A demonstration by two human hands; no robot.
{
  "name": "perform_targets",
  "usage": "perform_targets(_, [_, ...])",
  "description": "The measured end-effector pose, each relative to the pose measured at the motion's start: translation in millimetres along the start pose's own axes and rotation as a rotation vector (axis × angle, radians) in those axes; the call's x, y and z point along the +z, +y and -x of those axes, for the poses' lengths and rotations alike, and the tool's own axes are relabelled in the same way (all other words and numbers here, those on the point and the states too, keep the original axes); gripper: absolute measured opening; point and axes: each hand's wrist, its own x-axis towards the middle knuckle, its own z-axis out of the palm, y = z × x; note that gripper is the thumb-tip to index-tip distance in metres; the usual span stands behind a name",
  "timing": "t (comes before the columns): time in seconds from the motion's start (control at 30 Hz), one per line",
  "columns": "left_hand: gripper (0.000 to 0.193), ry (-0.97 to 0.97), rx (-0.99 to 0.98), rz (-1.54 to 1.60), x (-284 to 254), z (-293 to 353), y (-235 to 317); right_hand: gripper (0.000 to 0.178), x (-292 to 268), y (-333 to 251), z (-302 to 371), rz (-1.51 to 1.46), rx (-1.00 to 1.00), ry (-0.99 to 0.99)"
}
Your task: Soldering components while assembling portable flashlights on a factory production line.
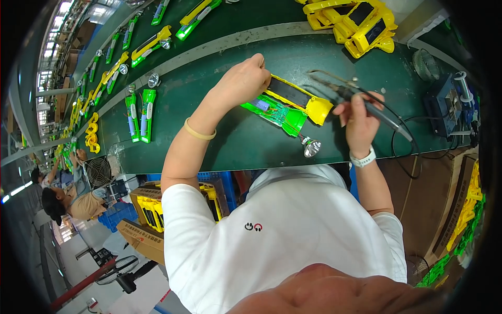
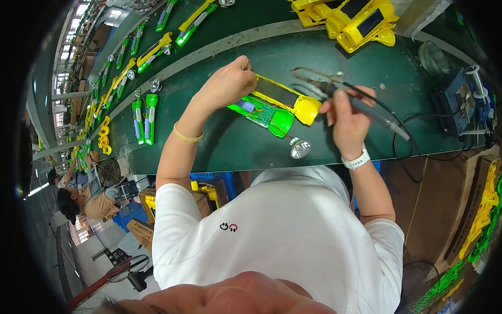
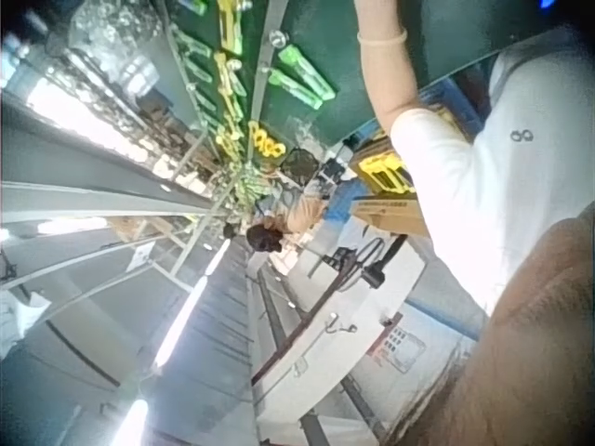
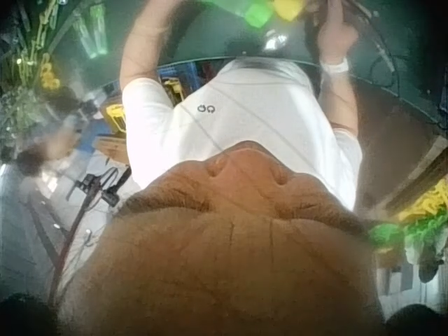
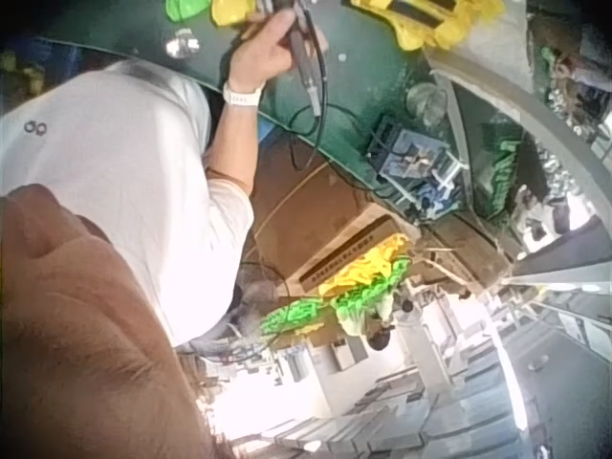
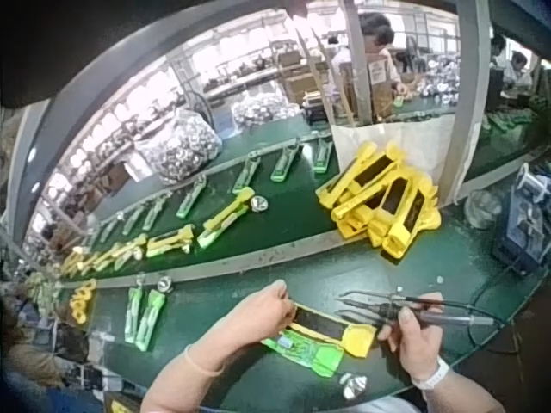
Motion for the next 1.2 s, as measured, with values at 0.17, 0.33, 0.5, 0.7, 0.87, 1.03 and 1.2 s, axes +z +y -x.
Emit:
perform_targets(0.17, [0.012,-0.019,0.014,0.000,-3.5,-1.4,2.7,0.017,-56.1,-18.9,-59.3,-0.119,-0.229,0.159])
perform_targets(0.33, [0.007,-0.069,0.002,-0.011,-5.9,-3.1,5.2,0.027,-55.9,-40.3,-122.9,-0.032,-0.451,0.019])
perform_targets(0.5, [0.004,-0.110,0.017,-0.021,-8.1,-6.5,5.5,0.053,-33.2,-40.0,-225.3,0.355,-0.575,-0.063])
perform_targets(0.7, [0.005,-0.109,-0.013,-0.022,-10.1,-7.4,6.6,0.049,19.6,-48.5,-297.8,0.758,-0.601,-0.288])
perform_targets(0.87, [0.004,-0.083,-0.038,-0.005,-4.2,-3.2,6.5,0.050,35.4,-58.0,-282.8,0.865,-0.365,-0.388])
perform_targets(1.03, [0.015,0.102,0.058,0.123,-12.8,-3.0,1.1,0.053,47.1,-70.3,-225.8,0.706,-0.317,-0.397])
perform_targets(1.2, [0.013,0.260,0.343,-0.072,4.2,-13.7,-7.9,0.055,20.4,-63.4,-219.4,0.433,-0.304,-0.236])
